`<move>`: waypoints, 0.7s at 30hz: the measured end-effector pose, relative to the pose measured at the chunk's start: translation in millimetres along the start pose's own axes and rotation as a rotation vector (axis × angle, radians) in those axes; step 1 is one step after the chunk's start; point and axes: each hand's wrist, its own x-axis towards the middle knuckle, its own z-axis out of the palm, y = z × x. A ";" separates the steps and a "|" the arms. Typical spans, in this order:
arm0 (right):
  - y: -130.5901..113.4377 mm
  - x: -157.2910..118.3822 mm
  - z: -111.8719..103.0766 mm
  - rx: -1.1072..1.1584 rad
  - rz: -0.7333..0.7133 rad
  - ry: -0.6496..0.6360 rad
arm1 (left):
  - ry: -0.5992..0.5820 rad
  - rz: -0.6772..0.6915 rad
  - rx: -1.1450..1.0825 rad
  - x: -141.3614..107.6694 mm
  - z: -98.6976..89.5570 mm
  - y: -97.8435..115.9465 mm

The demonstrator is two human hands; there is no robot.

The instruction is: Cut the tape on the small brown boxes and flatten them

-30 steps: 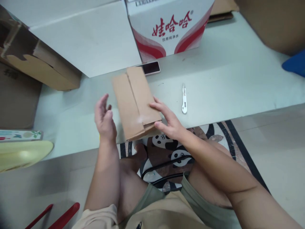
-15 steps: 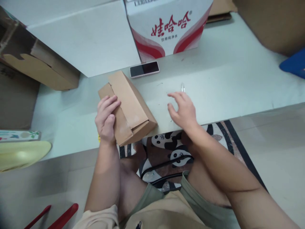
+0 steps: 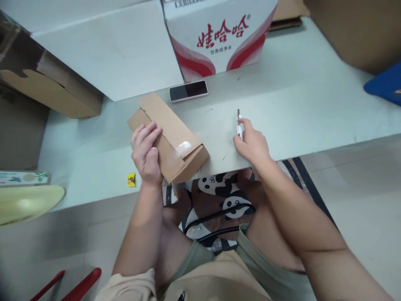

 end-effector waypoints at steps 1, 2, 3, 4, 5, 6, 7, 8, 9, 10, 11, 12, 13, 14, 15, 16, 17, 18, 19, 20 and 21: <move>-2.2 -2.4 0.0 0.086 -0.025 0.006 | -0.007 -0.002 0.006 -0.3 0.3 0.0; -3.9 -5.3 0.3 0.205 -0.063 0.015 | -0.016 -0.001 0.013 -0.7 0.4 -0.2; -5.3 -8.5 1.0 0.353 -0.120 0.019 | -0.024 0.004 0.019 -1.2 0.4 -0.7; -6.3 -12.2 1.8 0.513 -0.192 0.019 | -0.029 0.013 0.024 -1.6 0.5 -1.3; -7.1 -15.9 2.5 0.662 -0.271 0.015 | -0.034 0.021 0.027 -2.1 0.6 -1.9; -7.7 -19.5 2.9 0.788 -0.345 0.017 | -0.036 0.025 0.029 -2.5 0.8 -2.5; -8.2 -22.8 2.8 0.880 -0.404 0.018 | -0.036 0.023 0.029 -2.9 1.0 -2.8; -8.7 -25.5 2.5 0.938 -0.443 0.022 | -0.035 0.017 0.028 -3.1 1.3 -2.9; -9.1 -27.3 2.1 0.969 -0.461 0.026 | -0.037 0.006 0.026 -3.3 1.7 -2.6; -9.5 -28.3 1.8 0.979 -0.463 0.033 | -0.037 -0.004 0.024 -3.4 2.2 -2.1; -9.8 -28.6 1.8 0.973 -0.462 0.041 | -0.035 -0.013 0.022 -3.5 2.7 -1.4; -10.3 -28.5 2.2 0.954 -0.466 0.060 | -0.033 -0.018 0.023 -3.7 3.2 -0.5; -10.8 -28.4 3.0 0.928 -0.477 0.095 | -0.032 -0.020 0.026 -3.9 3.7 0.3; -11.5 -29.0 3.9 0.903 -0.495 0.145 | -0.030 -0.021 0.033 -4.3 4.2 1.2; -12.4 -30.6 4.6 0.891 -0.517 0.199 | -0.027 -0.018 0.041 -4.7 4.8 2.0; -13.7 -33.6 5.0 0.893 -0.546 0.250 | -0.023 -0.010 0.049 -5.1 5.4 2.7; -15.4 -38.1 4.7 0.910 -0.593 0.294 | -0.017 0.000 0.054 -5.6 6.0 3.3; -17.5 -43.9 3.7 0.927 -0.648 0.321 | -0.009 0.013 0.056 -6.0 6.6 3.9; -19.8 -50.5 2.2 0.925 -0.699 0.322 | -0.002 0.025 0.055 -6.3 7.2 4.5; -22.5 -57.5 0.2 0.877 -0.734 0.283 | 0.003 0.030 0.053 -6.5 7.8 5.1; -25.4 -64.1 -1.9 0.812 -0.768 0.234 | 0.004 0.025 0.050 -6.6 8.2 5.8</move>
